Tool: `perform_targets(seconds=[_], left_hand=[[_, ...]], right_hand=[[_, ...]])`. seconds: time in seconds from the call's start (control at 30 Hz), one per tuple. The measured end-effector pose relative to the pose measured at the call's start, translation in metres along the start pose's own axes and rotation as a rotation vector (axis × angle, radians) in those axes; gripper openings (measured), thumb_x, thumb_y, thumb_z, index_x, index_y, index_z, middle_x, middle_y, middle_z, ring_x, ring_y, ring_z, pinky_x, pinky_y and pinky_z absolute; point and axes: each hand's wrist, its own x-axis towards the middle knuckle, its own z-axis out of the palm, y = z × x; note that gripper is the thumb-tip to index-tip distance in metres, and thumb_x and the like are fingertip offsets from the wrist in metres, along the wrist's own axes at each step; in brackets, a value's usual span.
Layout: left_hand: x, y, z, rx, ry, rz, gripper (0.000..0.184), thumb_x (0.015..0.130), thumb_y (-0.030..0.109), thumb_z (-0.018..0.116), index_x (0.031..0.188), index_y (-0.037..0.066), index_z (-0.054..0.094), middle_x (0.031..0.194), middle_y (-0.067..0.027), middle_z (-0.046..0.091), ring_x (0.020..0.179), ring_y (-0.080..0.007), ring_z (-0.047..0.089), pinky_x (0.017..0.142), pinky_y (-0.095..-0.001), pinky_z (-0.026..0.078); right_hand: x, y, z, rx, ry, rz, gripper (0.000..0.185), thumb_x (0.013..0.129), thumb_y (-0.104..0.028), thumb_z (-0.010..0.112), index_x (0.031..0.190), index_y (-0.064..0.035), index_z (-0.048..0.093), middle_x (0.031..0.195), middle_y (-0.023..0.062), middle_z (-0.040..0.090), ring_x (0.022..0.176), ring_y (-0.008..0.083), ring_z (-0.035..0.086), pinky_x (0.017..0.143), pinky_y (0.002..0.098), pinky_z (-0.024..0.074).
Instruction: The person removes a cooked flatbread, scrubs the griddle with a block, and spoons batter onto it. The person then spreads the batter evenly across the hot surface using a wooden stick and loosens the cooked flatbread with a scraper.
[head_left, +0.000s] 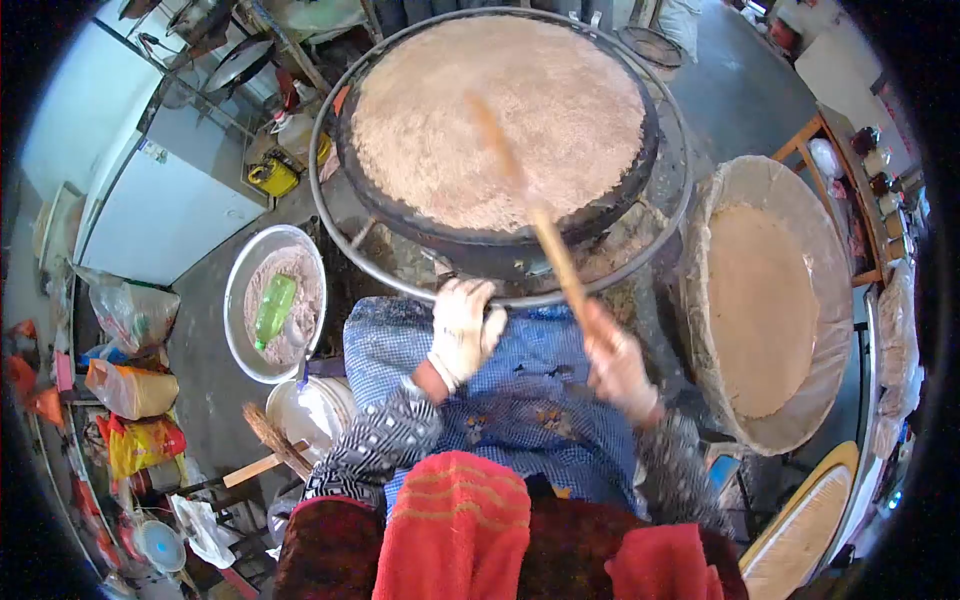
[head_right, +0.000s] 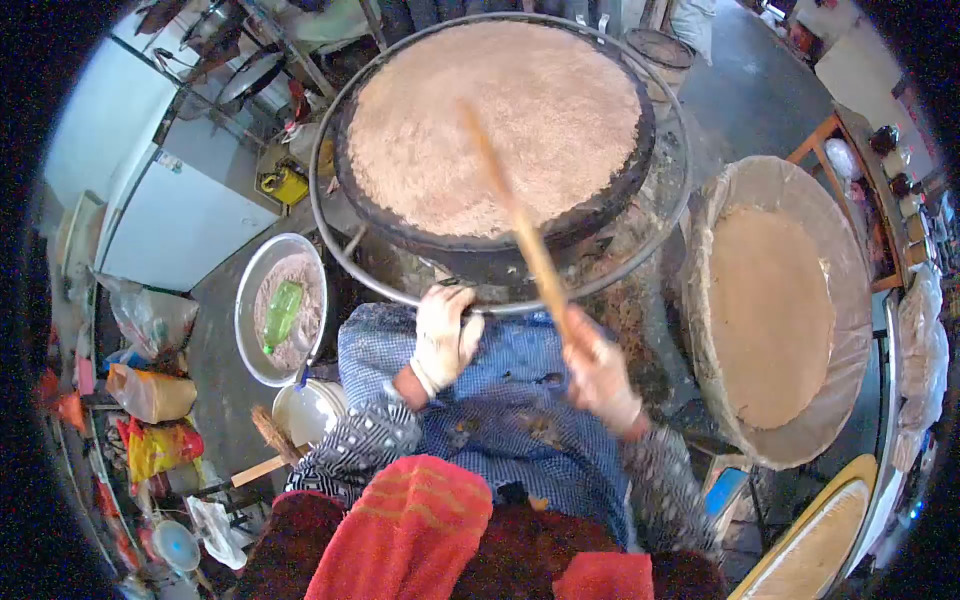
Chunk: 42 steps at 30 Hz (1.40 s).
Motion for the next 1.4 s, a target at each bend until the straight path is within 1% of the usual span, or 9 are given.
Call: perform_targets(seconds=[0.23,0.3,0.43,0.63,0.8,0.83,1.03,1.13,1.4], left_hand=[[0.125,0.043,-0.023,0.025,-0.293,0.391,0.067,0.087,0.047,0.056,0.132,-0.002,0.047,0.134,-0.0266,0.045,0.129,-0.0454,0.04,0.111,-0.0572,0.024],[0.177,0.046,0.01,-0.016,-0.205,0.557,0.073,0.083,0.052,0.057,0.13,-0.003,0.048,0.134,-0.0253,0.047,0.131,-0.0422,0.039,0.112,-0.0524,0.026],[0.245,0.02,0.09,0.193,-0.563,0.52,0.061,0.072,0.05,0.066,0.107,0.001,0.06,0.115,-0.0187,0.059,0.117,-0.0359,0.052,0.106,-0.0422,0.037],[0.243,-0.063,0.034,0.306,-0.39,0.391,0.056,0.068,0.047,0.07,0.096,-0.001,0.063,0.105,-0.0175,0.062,0.112,-0.0348,0.055,0.102,-0.0412,0.039],[0.186,-0.102,-0.007,0.391,-0.351,0.22,0.082,0.063,0.033,0.076,0.129,-0.007,0.047,0.133,-0.0245,0.05,0.129,-0.0405,0.043,0.111,-0.0465,0.032],[0.194,-0.074,-0.008,0.444,-0.42,0.189,0.087,0.063,0.043,0.076,0.128,-0.007,0.047,0.132,-0.0254,0.051,0.129,-0.0403,0.043,0.112,-0.0472,0.03],[0.277,0.051,0.119,-0.045,-0.305,0.747,0.084,0.066,0.055,0.07,0.123,-0.004,0.053,0.127,-0.0244,0.053,0.127,-0.0408,0.044,0.11,-0.0472,0.032],[0.316,0.05,0.152,0.164,-0.709,0.599,0.077,0.067,0.055,0.07,0.117,-0.003,0.057,0.122,-0.022,0.057,0.125,-0.0391,0.047,0.108,-0.0439,0.035],[0.306,-0.041,0.13,0.32,-0.481,0.381,0.066,0.073,0.048,0.069,0.117,0.0,0.059,0.123,-0.0195,0.058,0.126,-0.0354,0.048,0.108,-0.0405,0.036]], right_hand=[[-0.094,0.018,-0.023,-0.12,-0.099,0.025,0.055,0.095,-0.008,0.051,0.148,-0.0136,0.037,0.075,-0.0014,0.056,0.043,0.0048,0.045,0.037,0.0209,0.0373],[-0.1,0.001,-0.022,0.037,0.15,0.067,0.056,0.096,-0.009,0.049,0.149,-0.0105,0.033,0.07,-0.0017,0.052,0.042,0.0054,0.044,0.037,0.0215,0.0371],[-0.05,-0.036,-0.024,0.336,0.035,0.154,0.056,0.098,-0.017,0.048,0.151,-0.011,0.03,0.058,-0.0046,0.042,0.043,0.0047,0.036,0.038,0.0226,0.0299],[0.031,-0.042,-0.012,0.212,-0.205,0.122,0.054,0.098,-0.021,0.052,0.148,-0.0126,0.035,0.059,-0.0036,0.039,0.042,0.0071,0.037,0.039,0.0233,0.03],[0.038,-0.007,0.021,-0.206,-0.134,-0.12,0.052,0.093,-0.015,0.06,0.142,-0.0211,0.046,0.079,0.0153,0.062,0.047,0.0138,0.056,0.046,0.0321,0.0451],[0.034,0.017,0.021,-0.295,0.047,-0.566,0.052,0.092,-0.014,0.06,0.142,-0.0166,0.045,0.079,0.0188,0.062,0.048,0.0151,0.057,0.048,0.0324,0.0474],[-0.041,-0.005,-0.02,0.017,0.424,-0.082,0.056,0.095,-0.016,0.058,0.147,-0.0222,0.04,0.064,0.0004,0.053,0.044,0.0077,0.046,0.039,0.0264,0.0409],[-0.022,-0.04,-0.057,0.424,0.184,0.113,0.054,0.098,-0.022,0.054,0.148,-0.0148,0.037,0.06,-0.0044,0.04,0.042,0.0055,0.033,0.037,0.022,0.0281],[0.043,-0.058,-0.081,0.523,-0.162,0.166,0.051,0.096,-0.023,0.056,0.145,-0.0191,0.042,0.057,-0.0052,0.034,0.042,0.0056,0.031,0.037,0.0223,0.0249]])
